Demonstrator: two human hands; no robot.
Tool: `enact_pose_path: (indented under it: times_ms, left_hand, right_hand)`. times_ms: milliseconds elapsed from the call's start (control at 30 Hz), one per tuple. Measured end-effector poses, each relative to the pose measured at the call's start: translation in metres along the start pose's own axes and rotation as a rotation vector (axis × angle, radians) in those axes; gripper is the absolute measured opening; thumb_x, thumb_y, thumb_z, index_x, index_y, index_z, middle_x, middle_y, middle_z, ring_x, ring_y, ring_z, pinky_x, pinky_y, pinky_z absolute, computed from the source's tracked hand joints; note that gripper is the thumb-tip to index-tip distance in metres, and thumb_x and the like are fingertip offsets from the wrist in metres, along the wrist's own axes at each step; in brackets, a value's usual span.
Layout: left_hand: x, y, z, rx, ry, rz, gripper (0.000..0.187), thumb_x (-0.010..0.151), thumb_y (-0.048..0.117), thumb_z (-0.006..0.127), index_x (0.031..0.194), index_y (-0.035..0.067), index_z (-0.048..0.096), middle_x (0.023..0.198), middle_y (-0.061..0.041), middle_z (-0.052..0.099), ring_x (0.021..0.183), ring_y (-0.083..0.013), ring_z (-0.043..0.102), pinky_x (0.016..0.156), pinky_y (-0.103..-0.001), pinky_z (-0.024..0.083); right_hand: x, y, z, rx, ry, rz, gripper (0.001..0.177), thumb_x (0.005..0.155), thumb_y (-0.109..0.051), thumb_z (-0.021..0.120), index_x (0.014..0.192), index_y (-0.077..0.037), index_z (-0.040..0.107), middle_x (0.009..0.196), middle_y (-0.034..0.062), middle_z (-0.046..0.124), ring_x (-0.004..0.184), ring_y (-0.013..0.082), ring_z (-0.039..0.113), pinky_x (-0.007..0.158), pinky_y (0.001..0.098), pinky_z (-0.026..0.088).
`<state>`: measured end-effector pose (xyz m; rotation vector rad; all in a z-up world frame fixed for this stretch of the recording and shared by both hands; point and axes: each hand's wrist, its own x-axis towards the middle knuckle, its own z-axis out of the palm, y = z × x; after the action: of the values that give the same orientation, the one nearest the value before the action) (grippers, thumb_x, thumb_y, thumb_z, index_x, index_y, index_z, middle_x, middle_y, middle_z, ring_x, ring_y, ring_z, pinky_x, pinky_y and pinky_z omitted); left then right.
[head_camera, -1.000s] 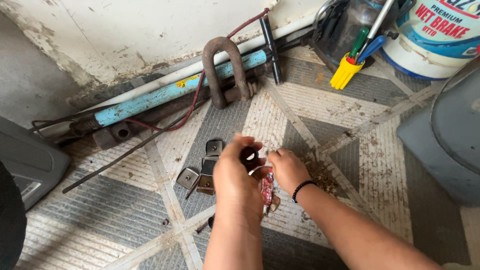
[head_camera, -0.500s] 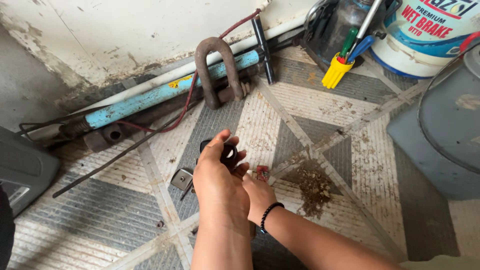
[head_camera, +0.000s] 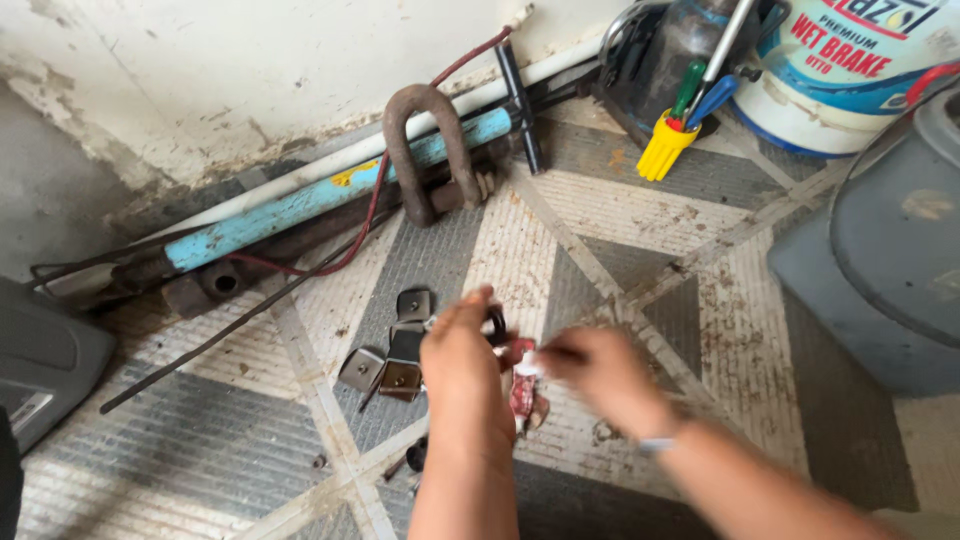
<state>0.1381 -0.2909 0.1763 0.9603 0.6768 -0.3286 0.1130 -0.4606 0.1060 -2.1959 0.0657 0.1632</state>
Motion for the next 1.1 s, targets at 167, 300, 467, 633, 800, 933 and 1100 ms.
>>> enact_pose_path:
  times_ms: [167, 300, 467, 633, 800, 933, 1100]
  left_hand:
    - [-0.006, -0.042, 0.025, 0.493, -0.195, 0.083, 0.030, 0.087, 0.027, 0.071, 0.101, 0.002, 0.080, 0.068, -0.007, 0.066, 0.054, -0.0167, 0.053, 0.049, -0.032, 0.041]
    - [-0.009, -0.073, 0.040, 0.542, -0.329, 0.104, 0.033, 0.085, 0.031, 0.077, 0.098, 0.001, 0.080, 0.078, -0.006, 0.075, 0.062, -0.0144, 0.061, 0.055, -0.030, 0.050]
    - [-0.005, -0.077, 0.033, 0.786, -0.226, 0.271, 0.031, 0.083, 0.032, 0.076, 0.095, 0.004, 0.082, 0.076, -0.005, 0.078, 0.065, -0.0128, 0.068, 0.063, -0.029, 0.053]
    - [0.000, -0.074, 0.033, 0.824, -0.179, 0.314, 0.028, 0.083, 0.029, 0.075, 0.094, 0.004, 0.081, 0.075, -0.006, 0.080, 0.064, -0.0122, 0.070, 0.062, -0.028, 0.054]
    - [-0.006, -0.073, 0.037, 0.867, -0.182, 0.195, 0.028, 0.085, 0.028, 0.071, 0.094, 0.004, 0.082, 0.074, -0.006, 0.079, 0.058, -0.0128, 0.065, 0.056, -0.030, 0.051]
    - [-0.010, -0.068, 0.036, 0.796, -0.203, 0.130, 0.029, 0.088, 0.027, 0.071, 0.093, 0.001, 0.082, 0.071, -0.010, 0.075, 0.055, -0.0152, 0.061, 0.054, -0.032, 0.050]
    - [-0.009, -0.066, 0.035, 0.812, -0.154, 0.164, 0.028, 0.086, 0.028, 0.071, 0.095, 0.003, 0.081, 0.074, -0.008, 0.078, 0.058, -0.0150, 0.066, 0.057, -0.031, 0.053]
  right_hand:
    - [-0.045, -0.005, -0.109, 0.521, 0.178, 0.394, 0.018, 0.091, -0.020, 0.071, 0.091, -0.002, 0.074, 0.062, -0.0018, 0.055, 0.045, 0.0077, 0.035, 0.041, 0.0263, 0.025]
    - [-0.045, 0.007, -0.109, 0.674, 0.099, 0.383, 0.022, 0.092, -0.018, 0.071, 0.102, 0.001, 0.074, 0.058, -0.0053, 0.042, 0.044, 0.0063, 0.029, 0.040, 0.0261, 0.021]
    - [-0.027, 0.008, -0.098, 0.641, -0.009, 0.381, 0.028, 0.095, -0.018, 0.067, 0.112, 0.001, 0.077, 0.064, -0.0035, 0.046, 0.052, 0.0068, 0.037, 0.045, 0.0253, 0.029]
    - [-0.023, -0.003, -0.103, 0.696, 0.224, 0.137, 0.031, 0.096, -0.012, 0.061, 0.121, 0.001, 0.072, 0.086, 0.0099, 0.070, 0.077, 0.0151, 0.066, 0.069, 0.0275, 0.052]
    - [-0.034, -0.001, -0.096, 0.744, 0.350, -0.135, 0.027, 0.093, 0.000, 0.066, 0.120, 0.005, 0.070, 0.115, 0.0100, 0.074, 0.106, 0.0149, 0.071, 0.095, 0.0286, 0.057]
    - [-0.039, -0.003, -0.084, 0.656, 0.312, -0.161, 0.026, 0.091, 0.002, 0.069, 0.117, 0.005, 0.071, 0.109, 0.0099, 0.077, 0.101, 0.0145, 0.073, 0.089, 0.0272, 0.058]
    - [-0.044, -0.013, -0.079, 0.309, 0.328, -0.231, 0.018, 0.088, -0.001, 0.076, 0.106, 0.001, 0.077, 0.100, 0.0074, 0.080, 0.093, 0.0124, 0.074, 0.082, 0.0264, 0.060]
